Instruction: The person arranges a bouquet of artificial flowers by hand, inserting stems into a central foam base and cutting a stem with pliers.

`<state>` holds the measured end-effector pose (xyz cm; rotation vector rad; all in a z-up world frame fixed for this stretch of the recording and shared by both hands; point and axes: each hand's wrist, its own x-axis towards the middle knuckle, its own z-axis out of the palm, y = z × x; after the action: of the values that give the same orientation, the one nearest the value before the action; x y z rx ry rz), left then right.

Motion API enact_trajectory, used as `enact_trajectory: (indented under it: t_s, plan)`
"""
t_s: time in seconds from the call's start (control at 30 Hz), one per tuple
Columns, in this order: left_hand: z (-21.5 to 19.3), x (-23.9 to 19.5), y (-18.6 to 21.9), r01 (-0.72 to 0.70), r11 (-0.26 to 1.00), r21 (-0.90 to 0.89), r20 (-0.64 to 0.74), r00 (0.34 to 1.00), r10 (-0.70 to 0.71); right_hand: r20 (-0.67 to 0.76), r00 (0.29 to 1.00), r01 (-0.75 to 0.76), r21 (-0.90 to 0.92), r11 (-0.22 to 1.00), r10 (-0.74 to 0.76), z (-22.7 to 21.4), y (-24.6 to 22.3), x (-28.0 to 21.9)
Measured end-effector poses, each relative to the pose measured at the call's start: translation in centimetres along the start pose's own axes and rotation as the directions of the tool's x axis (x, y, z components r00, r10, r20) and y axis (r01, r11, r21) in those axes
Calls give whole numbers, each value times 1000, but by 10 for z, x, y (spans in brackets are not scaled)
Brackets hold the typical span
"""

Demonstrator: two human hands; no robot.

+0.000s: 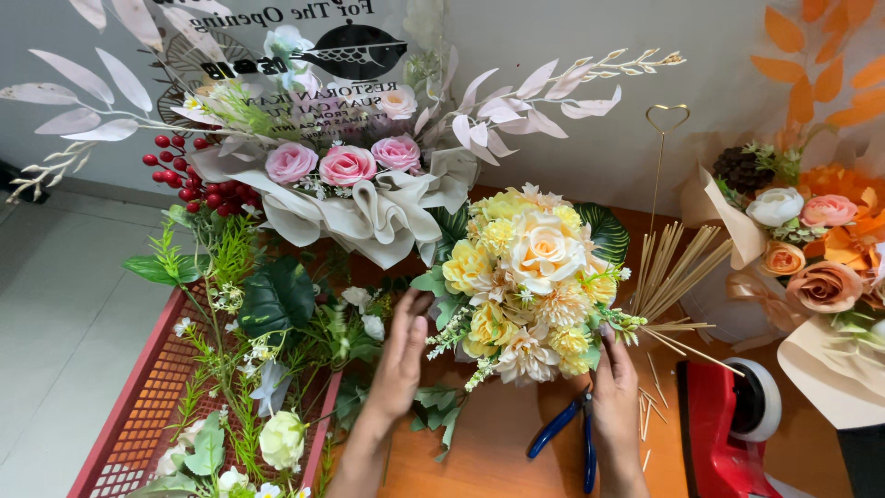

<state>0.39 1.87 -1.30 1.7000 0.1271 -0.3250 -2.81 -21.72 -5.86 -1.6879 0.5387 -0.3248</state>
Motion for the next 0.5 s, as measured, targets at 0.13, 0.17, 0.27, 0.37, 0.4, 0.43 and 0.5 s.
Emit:
enact_trajectory:
  t_s: [0.13, 0.17, 0.27, 0.37, 0.4, 0.43, 0.5]
  plan:
    - [18, 2, -9, 13, 999, 31, 152, 988, -18, -6, 1000, 27, 45, 999, -27, 3, 2, -5]
    - [19, 4, -17, -53, 999, 0, 140, 989, 53, -3, 1000, 30, 52, 998, -30, 3, 0, -7]
    - [20, -1, -12, -123, 992, -13, 122, 985, 124, -6, 1000, 29, 82, 996, -28, 2, 7, -10]
    - [19, -10, -1, -185, 983, -7, 113, 976, 185, -12, 999, 32, 104, 994, -31, 3, 9, -11]
    - [18, -13, 1, -244, 970, -19, 111, 963, 244, -16, 999, 38, 103, 994, -36, 3, 7, -11]
    - [18, -14, 0, -244, 970, -19, 111, 963, 244, -15, 999, 38, 103, 994, -37, 4, 6, -12]
    - [16, -14, -1, -211, 977, -10, 114, 971, 211, -58, 998, -22, 184, 983, 33, 6, 3, -14]
